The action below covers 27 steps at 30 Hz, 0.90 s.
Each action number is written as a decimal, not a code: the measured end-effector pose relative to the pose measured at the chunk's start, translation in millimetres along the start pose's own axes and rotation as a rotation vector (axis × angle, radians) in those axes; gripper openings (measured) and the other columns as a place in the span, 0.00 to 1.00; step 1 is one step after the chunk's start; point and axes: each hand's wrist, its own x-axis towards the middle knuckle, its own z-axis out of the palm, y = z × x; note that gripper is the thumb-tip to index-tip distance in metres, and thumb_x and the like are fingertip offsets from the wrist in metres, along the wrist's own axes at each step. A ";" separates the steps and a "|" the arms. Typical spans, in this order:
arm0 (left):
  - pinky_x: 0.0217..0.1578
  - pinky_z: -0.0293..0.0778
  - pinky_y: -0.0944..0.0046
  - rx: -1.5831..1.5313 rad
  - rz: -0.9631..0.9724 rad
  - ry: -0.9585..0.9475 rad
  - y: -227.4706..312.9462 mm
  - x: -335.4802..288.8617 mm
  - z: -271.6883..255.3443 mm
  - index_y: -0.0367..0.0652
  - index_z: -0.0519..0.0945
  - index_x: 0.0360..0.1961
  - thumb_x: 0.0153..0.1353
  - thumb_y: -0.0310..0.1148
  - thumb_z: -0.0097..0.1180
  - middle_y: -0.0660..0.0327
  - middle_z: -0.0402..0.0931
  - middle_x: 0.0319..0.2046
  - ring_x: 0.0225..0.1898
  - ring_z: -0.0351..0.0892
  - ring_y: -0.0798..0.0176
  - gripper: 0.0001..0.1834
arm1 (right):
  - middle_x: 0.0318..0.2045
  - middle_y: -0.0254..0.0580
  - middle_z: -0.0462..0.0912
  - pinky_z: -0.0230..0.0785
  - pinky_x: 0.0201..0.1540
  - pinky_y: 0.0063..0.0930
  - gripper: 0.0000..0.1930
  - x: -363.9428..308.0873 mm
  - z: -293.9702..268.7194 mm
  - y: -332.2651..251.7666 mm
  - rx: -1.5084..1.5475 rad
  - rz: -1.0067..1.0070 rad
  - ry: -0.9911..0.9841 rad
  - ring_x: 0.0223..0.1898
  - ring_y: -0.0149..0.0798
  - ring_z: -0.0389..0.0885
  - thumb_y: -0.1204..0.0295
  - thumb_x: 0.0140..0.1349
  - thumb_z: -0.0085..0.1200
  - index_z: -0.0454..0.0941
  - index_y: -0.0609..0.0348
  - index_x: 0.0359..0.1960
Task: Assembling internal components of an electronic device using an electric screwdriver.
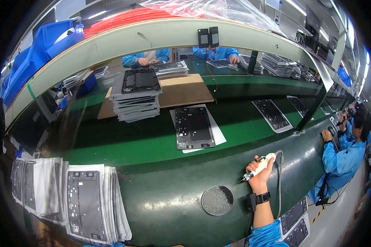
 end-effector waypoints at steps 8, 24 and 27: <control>0.33 0.77 0.56 0.009 -0.001 -0.089 -3.6 -6.0 -3.2 0.37 0.80 0.38 0.63 0.32 0.51 0.54 0.81 0.33 0.35 0.81 0.55 0.10 | 0.14 0.29 0.60 0.54 0.22 0.24 0.35 -4.6 -1.0 -3.9 0.005 -0.009 0.035 0.16 0.28 0.57 0.35 0.61 0.42 0.74 0.62 0.34; 0.38 0.74 0.65 -0.067 -0.323 -0.312 9.3 1.3 -10.9 0.30 0.79 0.36 0.63 0.26 0.54 0.52 0.81 0.41 0.38 0.79 0.58 0.07 | 0.14 0.30 0.60 0.55 0.22 0.24 0.36 -3.9 0.2 -1.9 0.035 -0.006 -0.005 0.17 0.29 0.58 0.35 0.61 0.41 0.73 0.63 0.35; 0.39 0.74 0.65 -0.299 -0.308 -0.299 5.7 -1.4 -13.3 0.32 0.79 0.33 0.66 0.27 0.51 0.52 0.80 0.40 0.40 0.80 0.58 0.09 | 0.15 0.31 0.60 0.55 0.22 0.24 0.36 -2.4 -9.2 -6.5 0.053 -0.012 -0.002 0.17 0.30 0.58 0.34 0.60 0.41 0.72 0.63 0.35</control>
